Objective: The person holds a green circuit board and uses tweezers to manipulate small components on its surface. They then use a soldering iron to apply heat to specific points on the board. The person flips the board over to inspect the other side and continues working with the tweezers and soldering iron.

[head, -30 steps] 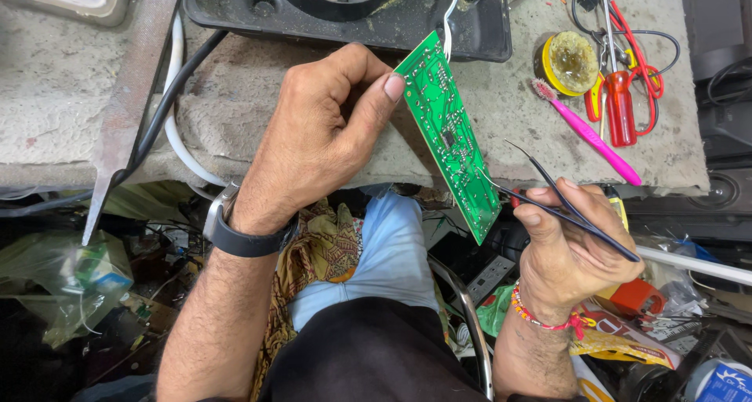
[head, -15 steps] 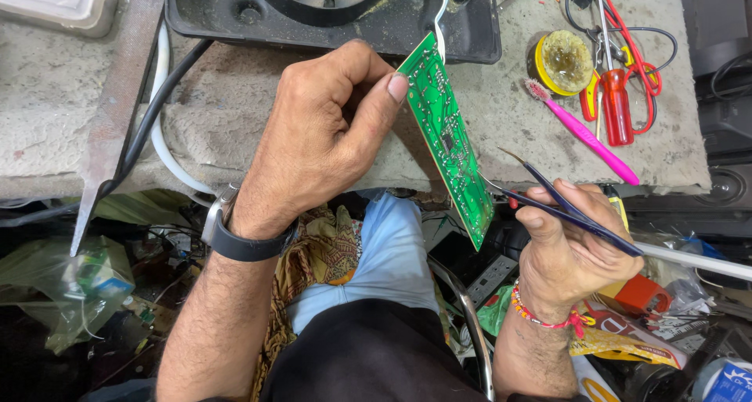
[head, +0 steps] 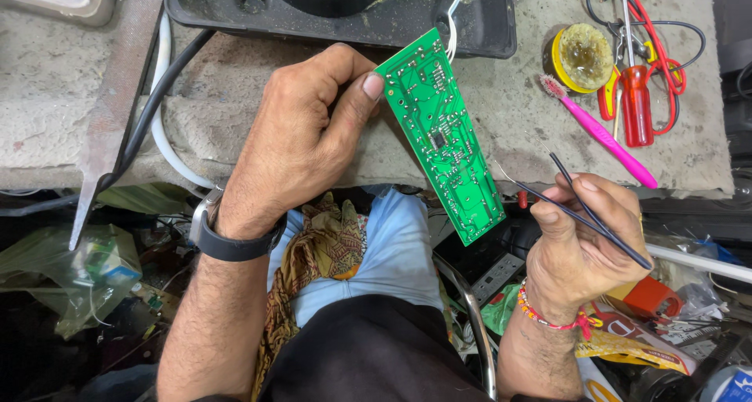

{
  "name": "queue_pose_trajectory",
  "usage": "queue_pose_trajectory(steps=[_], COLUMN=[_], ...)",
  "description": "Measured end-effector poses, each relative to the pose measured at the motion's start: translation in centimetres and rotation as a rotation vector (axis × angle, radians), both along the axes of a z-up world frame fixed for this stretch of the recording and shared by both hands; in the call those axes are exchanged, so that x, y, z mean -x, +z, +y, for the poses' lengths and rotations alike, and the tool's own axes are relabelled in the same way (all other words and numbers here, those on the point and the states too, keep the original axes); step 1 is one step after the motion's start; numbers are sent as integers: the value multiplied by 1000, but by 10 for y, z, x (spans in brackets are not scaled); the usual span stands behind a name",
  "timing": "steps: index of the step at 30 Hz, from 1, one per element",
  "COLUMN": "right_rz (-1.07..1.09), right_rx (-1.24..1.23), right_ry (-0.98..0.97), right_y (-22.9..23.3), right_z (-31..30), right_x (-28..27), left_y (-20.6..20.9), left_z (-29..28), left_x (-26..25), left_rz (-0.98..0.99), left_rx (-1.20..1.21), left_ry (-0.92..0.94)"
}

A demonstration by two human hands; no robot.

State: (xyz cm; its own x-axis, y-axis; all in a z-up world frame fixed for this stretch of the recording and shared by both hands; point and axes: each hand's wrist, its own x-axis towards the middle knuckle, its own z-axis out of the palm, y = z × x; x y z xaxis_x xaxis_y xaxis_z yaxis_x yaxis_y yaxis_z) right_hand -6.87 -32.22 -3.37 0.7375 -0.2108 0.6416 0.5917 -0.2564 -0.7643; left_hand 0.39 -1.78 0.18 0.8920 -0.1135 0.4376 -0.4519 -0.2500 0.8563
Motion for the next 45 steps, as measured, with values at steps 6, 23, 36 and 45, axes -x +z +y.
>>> queue_pose_trajectory(steps=[6, 23, 36, 45], right_rz=[19, 16, -83, -135], right_rx=[-26, 59, 353, 503], right_ry=[-3, 53, 110, 151], right_y=[-4, 8, 20, 37], right_z=[-1, 1, 4, 12], right_x=[0, -15, -51, -65], left_y=[-2, 7, 5, 2], left_z=[1, 1, -1, -1], left_x=[0, -5, -6, -7], left_rz=[15, 222, 246, 242], left_rx=[-19, 35, 72, 76], left_ry=[8, -37, -31, -32])
